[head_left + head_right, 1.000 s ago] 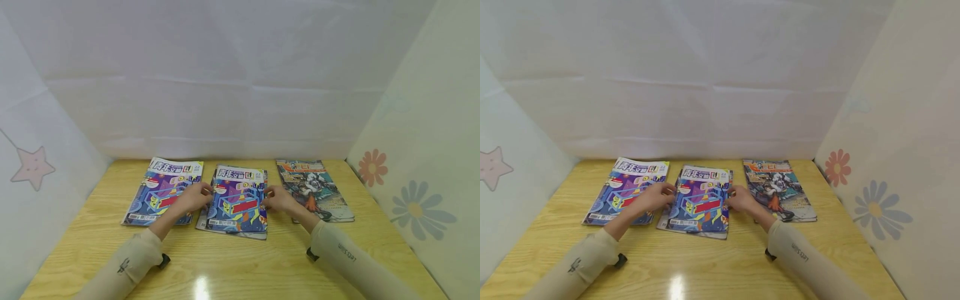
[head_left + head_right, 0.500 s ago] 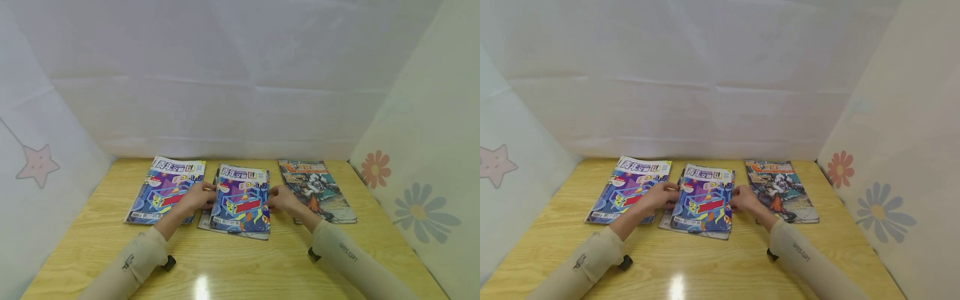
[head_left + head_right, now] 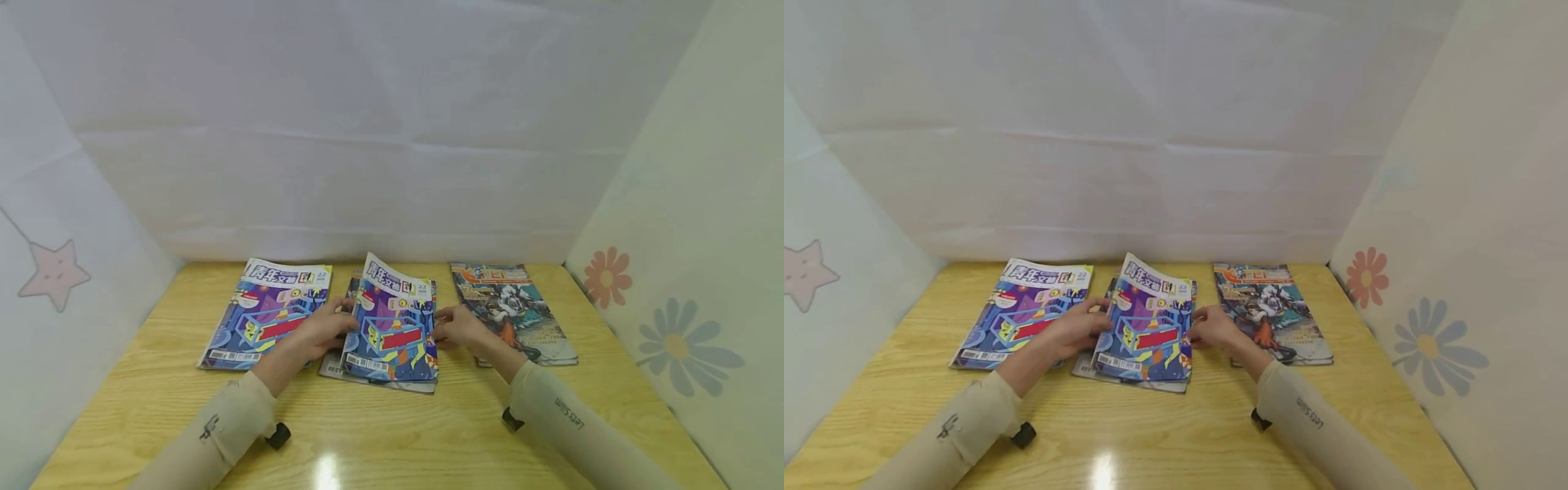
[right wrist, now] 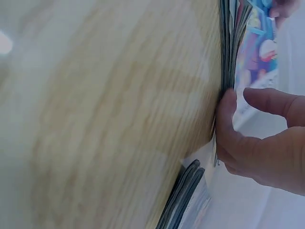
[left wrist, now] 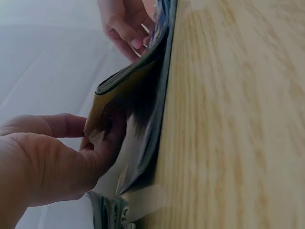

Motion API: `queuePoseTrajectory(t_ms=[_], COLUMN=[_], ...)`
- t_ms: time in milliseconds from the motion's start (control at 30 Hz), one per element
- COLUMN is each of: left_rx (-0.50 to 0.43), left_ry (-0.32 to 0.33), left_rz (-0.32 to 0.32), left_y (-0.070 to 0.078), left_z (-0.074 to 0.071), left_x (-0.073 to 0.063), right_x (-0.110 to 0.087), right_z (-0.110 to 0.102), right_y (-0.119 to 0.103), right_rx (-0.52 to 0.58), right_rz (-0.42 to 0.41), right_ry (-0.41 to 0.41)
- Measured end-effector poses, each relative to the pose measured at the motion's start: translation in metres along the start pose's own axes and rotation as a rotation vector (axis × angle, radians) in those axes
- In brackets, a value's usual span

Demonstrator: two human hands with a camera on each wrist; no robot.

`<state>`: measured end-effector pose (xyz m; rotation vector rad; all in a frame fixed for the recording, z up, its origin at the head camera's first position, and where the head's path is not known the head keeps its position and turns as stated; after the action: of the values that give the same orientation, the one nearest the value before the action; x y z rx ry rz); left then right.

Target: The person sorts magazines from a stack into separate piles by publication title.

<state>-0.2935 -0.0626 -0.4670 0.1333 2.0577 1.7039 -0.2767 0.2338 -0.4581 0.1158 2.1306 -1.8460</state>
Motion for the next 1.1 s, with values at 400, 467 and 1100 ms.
queuePoseTrajectory(t_ms=[400,467,1100], left_rx=[-0.087,-0.08,-0.006], left_ry=[-0.009,-0.009,0.001], left_rz=[0.147,0.161,0.093], left_y=[0.023,0.026,0.008], left_z=[-0.006,-0.01,-0.084], left_x=[-0.015,-0.018,-0.047], right_x=[-0.006,-0.007,0.008], right_z=[0.005,0.007,0.057], right_y=[-0.014,-0.019,-0.039], right_rx=[0.022,0.116,0.309], right_rz=[-0.246,-0.238,-0.221], right_ry=[-0.063,-0.088,-0.136])
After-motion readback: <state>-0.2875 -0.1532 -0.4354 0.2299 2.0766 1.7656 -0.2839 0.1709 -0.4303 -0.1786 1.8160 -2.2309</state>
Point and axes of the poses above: each hand's wrist, its own x-axis towards the middle knuckle, its own z-axis out of the palm, y = z × x, the point moved 3 cm from there along x, towards the middle knuckle, and after that the axes turned 15 degrees about x, right-handed, at the moved point
